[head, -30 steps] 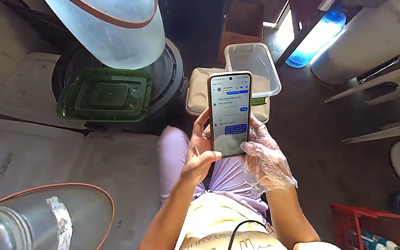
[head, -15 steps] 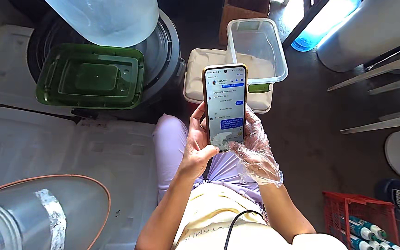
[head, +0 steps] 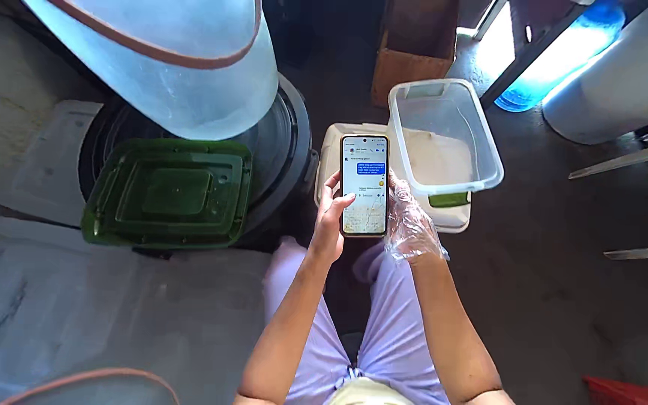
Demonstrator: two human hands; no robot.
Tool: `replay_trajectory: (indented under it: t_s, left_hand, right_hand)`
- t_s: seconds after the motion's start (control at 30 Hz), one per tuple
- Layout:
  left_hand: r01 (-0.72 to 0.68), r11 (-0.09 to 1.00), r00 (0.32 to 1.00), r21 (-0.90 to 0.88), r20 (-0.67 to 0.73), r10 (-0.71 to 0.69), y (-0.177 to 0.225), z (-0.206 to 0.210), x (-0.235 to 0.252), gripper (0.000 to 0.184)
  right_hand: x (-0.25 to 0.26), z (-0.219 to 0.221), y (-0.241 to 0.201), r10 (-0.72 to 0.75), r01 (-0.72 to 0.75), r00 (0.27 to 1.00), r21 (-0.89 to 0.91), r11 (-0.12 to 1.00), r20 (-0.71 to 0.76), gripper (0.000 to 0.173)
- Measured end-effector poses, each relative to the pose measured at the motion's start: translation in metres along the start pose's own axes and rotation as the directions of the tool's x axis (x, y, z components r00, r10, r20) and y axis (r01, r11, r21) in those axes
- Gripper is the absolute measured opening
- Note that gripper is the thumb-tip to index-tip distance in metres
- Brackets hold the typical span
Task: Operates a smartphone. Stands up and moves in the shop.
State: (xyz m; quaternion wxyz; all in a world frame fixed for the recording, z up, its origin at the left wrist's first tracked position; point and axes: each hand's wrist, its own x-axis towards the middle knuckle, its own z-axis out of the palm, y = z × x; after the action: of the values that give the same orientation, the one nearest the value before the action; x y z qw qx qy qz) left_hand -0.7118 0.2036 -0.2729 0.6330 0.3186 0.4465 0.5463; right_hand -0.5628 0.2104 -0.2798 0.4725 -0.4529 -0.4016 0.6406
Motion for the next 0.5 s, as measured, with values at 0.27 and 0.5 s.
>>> replay_trajectory:
  t_s: [0.27,0.5]
  left_hand:
    - [0.018,0.999,0.998,0.037,-0.064,-0.016,-0.035,-0.024,0.134,0.052]
    - [0.225,0.97,0.966,-0.092,-0.107,-0.234,-0.041,-0.036,0.132,0.054]
  right_hand:
    - [0.145,0.001,0.022,0.27,-0.25,0.954,0.154,0.956,-0.127,0.044]
    - [0.139,-0.01,0.038,0.348,-0.348,0.937,0.11,0.931,0.011,0.044]
